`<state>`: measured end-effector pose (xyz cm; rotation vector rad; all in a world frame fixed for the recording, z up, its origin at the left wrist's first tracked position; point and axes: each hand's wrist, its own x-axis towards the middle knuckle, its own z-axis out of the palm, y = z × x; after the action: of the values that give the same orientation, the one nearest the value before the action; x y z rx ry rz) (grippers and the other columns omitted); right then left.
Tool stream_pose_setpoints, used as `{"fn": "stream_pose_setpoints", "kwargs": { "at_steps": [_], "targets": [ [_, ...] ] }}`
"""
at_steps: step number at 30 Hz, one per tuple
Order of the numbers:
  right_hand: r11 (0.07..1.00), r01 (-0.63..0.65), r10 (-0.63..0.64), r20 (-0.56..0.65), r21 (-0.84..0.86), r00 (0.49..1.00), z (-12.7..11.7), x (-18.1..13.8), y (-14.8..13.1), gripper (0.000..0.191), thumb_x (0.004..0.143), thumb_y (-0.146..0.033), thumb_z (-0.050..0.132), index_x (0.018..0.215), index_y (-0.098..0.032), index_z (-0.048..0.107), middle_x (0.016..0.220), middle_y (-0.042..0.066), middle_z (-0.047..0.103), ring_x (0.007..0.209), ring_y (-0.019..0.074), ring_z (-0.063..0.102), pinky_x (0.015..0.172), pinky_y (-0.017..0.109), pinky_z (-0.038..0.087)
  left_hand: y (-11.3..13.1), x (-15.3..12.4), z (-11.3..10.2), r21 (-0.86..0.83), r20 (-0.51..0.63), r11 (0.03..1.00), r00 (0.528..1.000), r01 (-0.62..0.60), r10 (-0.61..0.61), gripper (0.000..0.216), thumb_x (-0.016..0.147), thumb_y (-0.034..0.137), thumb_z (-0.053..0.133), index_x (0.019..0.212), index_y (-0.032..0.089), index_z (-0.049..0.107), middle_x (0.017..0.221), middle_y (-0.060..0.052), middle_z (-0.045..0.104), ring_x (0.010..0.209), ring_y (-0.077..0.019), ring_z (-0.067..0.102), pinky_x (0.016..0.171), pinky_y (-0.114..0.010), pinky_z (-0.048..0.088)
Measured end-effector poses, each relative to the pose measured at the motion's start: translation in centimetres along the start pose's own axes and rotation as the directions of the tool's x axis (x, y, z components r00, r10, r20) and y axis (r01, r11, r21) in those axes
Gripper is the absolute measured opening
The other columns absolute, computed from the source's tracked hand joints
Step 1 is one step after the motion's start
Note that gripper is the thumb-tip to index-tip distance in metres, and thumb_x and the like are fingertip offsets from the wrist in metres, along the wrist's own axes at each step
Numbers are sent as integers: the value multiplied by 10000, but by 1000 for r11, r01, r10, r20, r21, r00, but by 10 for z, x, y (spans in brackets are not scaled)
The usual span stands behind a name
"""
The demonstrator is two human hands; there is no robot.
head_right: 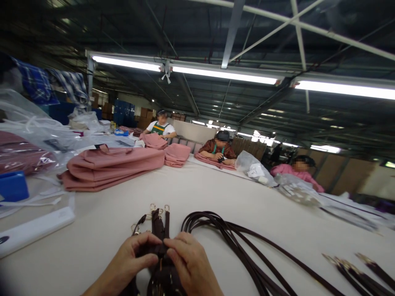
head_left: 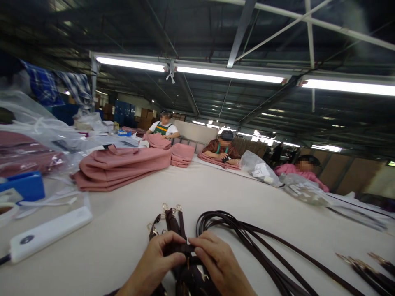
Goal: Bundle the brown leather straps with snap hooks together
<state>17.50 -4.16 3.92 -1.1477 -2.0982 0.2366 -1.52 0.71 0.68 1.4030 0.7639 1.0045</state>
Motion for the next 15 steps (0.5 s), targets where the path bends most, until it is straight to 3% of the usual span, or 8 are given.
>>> {"fn": "stream_pose_setpoints", "kwargs": {
  "at_steps": [3, 6, 11, 15],
  "targets": [
    [992, -106, 107, -11, 68, 994, 4, -4, 1, 227, 966, -264, 475, 905, -222, 690, 774, 25, 661, 745, 174, 622, 693, 260, 467, 0, 0, -1, -16, 21, 1000, 1000, 21, -21, 250, 587, 187, 693, 826, 144, 754, 721, -7, 689, 696, -180, 582, 680, -276, 439],
    [973, -197, 195, 26, 120, 980, 6, -8, 2, 120, 928, -247, 533, 880, -230, 642, 829, 8, 667, 791, 170, 617, 729, 245, 458, -2, 1, -2, -50, 3, 998, 999, 46, -46, 271, 564, 183, 706, 827, 149, 762, 718, -8, 693, 691, -183, 587, 682, -281, 442],
    [978, -153, 144, 72, 144, 987, 9, -8, 7, 91, 917, -214, 520, 870, -232, 597, 808, -3, 646, 750, 158, 599, 691, 230, 443, -4, 2, -4, -54, 9, 998, 1000, 19, -19, 244, 551, 154, 737, 795, 150, 749, 710, 2, 682, 701, -177, 582, 667, -262, 435],
    [987, -95, 91, 40, 131, 995, 25, -9, 14, 92, 925, -220, 490, 859, -222, 554, 783, 0, 621, 715, 150, 586, 655, 221, 433, 1, -1, -2, -7, -18, 1000, 1000, -4, 4, 203, 562, 117, 722, 762, 152, 723, 686, 17, 655, 679, -161, 570, 644, -242, 432]
  ]
}}
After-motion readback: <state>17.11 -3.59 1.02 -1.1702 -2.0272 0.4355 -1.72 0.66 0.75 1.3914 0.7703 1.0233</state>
